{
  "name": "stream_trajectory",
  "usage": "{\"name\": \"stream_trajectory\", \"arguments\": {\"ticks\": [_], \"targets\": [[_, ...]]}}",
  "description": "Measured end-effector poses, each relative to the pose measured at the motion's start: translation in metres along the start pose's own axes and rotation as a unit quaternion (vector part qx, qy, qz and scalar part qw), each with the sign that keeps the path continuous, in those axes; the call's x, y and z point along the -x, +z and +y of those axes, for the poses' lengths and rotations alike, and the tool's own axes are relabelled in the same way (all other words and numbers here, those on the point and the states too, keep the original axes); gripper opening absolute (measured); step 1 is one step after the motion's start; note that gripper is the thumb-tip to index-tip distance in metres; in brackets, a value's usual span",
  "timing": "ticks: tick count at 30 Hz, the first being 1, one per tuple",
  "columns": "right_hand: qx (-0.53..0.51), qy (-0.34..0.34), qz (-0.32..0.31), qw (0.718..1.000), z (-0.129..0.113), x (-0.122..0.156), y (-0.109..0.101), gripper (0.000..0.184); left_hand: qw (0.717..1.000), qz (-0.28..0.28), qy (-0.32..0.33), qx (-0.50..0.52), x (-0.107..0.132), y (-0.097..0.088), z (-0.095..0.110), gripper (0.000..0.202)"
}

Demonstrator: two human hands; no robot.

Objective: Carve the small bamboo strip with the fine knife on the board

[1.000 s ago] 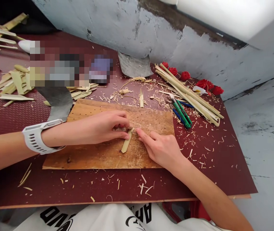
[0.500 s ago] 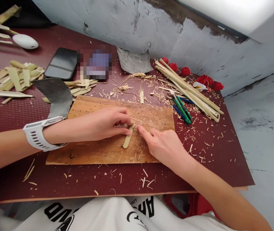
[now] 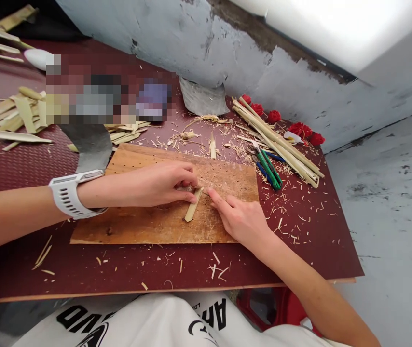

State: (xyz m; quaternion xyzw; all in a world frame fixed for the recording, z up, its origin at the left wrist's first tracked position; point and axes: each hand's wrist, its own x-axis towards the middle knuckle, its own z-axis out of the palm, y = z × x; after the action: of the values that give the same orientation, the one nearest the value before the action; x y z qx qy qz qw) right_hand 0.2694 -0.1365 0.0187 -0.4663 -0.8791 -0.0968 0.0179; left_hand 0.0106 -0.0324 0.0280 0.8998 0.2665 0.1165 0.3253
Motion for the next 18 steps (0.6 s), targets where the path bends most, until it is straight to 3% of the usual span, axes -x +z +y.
{"name": "stream_trajectory", "arguments": {"ticks": [9,18], "targets": [[0.036,0.002,-0.094,0.995,0.002,-0.006,-0.008,0.048,1.0,-0.003,0.005,0.002,0.0,0.003,-0.005,0.018],[0.158,-0.021,-0.216,0.963,-0.024,-0.02,-0.048,0.072,1.0,0.0,0.013,0.008,0.001,0.003,-0.004,0.015]]}}
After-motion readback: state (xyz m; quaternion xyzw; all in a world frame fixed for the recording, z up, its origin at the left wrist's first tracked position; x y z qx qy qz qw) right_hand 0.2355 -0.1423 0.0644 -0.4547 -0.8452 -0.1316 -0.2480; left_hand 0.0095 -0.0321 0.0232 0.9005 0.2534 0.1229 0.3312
